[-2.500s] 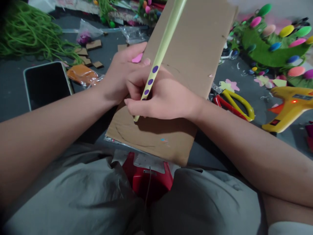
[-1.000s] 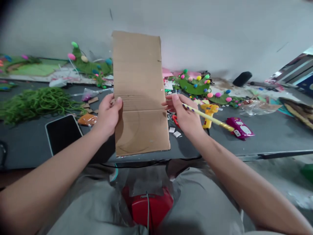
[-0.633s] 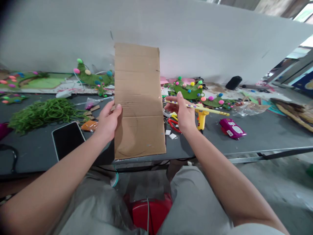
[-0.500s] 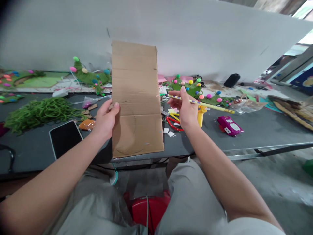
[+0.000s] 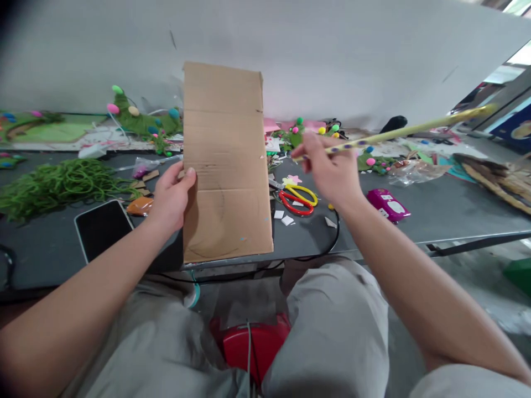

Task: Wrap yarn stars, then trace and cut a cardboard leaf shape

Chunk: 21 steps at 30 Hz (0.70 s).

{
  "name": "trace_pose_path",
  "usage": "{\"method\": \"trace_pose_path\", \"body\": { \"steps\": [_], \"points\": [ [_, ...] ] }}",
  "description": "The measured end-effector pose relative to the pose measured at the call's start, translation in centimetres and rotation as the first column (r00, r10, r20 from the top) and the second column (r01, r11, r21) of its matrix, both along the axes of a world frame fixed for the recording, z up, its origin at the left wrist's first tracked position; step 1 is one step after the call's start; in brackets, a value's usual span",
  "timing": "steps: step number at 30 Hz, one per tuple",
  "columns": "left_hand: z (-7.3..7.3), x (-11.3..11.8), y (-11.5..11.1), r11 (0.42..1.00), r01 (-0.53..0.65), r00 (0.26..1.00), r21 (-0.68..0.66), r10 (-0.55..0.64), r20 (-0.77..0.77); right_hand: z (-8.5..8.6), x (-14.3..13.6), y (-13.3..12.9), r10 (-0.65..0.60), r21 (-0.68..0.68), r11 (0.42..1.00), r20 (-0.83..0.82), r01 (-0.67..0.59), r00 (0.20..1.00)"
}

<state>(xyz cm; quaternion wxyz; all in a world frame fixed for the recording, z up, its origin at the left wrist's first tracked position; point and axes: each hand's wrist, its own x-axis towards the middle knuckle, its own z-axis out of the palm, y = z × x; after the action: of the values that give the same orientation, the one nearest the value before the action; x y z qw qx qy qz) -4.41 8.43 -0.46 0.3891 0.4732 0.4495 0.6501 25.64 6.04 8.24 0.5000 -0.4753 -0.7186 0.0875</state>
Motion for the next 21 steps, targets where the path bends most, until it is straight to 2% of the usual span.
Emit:
{"method": "trace_pose_path", "body": {
  "steps": [1, 2, 4, 6, 7, 8, 10, 13, 15, 17, 19, 21],
  "points": [
    [0.0, 0.0, 0.0, 1.000, -0.001, 1.000, -0.005, 0.001, 0.003, 0.7, -0.6, 1.1, 0.031, 0.074, 0.996, 0.149, -0.042, 0.988],
    [0.1, 0.0, 0.0, 1.000, -0.004, 1.000, -0.011, 0.004, 0.008, 1.4, -1.2, 2.2, 0.084, 0.074, 0.992, 0.225, -0.103, 0.971],
    [0.2, 0.1, 0.0, 1.000, -0.009, 1.000, -0.024, 0.009, 0.016, 2.6, -2.6, 4.2, 0.178, 0.019, 0.982, 0.223, -0.187, 0.959],
    [0.2, 0.1, 0.1, 1.000, -0.003, 1.000, -0.028, 0.004, 0.021, 3.4, -4.0, 5.6, 0.173, -0.023, 0.984, -0.099, -0.176, 0.980],
    [0.2, 0.1, 0.1, 1.000, 0.002, 1.000, -0.027, -0.002, 0.023, 3.6, -4.7, 6.0, 0.187, -0.023, 0.980, -0.251, -0.199, 0.950],
    [0.1, 0.1, 0.2, 1.000, 0.008, 1.000, -0.029, -0.007, 0.024, 3.5, -5.3, 6.3, 0.202, -0.027, 0.974, -0.332, -0.223, 0.922],
    [0.0, 0.1, 0.3, 0.999, 0.004, 1.000, -0.040, -0.003, 0.015, 2.5, -6.1, 6.2, 0.240, -0.084, 0.956, -0.331, -0.282, 0.913],
    [-0.1, -0.2, 0.4, 0.997, -0.004, 1.000, -0.071, 0.003, -0.019, -0.4, -6.5, 5.0, 0.273, -0.212, 0.907, -0.361, -0.364, 0.891],
    [-0.2, -0.5, 0.5, 0.996, 0.003, 0.999, -0.088, -0.007, -0.040, -2.4, -6.2, 4.1, 0.308, -0.293, 0.847, -0.412, -0.445, 0.858],
    [-0.3, -0.8, 0.5, 0.994, 0.009, 0.999, -0.104, -0.014, -0.052, -3.7, -5.5, 3.6, 0.303, -0.340, 0.805, -0.469, -0.486, 0.830],
    [-0.3, -1.2, 0.6, 0.993, -0.002, 0.998, -0.117, -0.005, -0.061, -4.0, -4.6, 3.3, 0.252, -0.315, 0.818, -0.556, -0.482, 0.792],
    [-0.3, -1.4, 0.6, 0.991, -0.016, 0.998, -0.130, 0.008, -0.061, -3.7, -3.5, 3.0, 0.175, -0.257, 0.866, -0.648, -0.429, 0.741]
  ]
}}
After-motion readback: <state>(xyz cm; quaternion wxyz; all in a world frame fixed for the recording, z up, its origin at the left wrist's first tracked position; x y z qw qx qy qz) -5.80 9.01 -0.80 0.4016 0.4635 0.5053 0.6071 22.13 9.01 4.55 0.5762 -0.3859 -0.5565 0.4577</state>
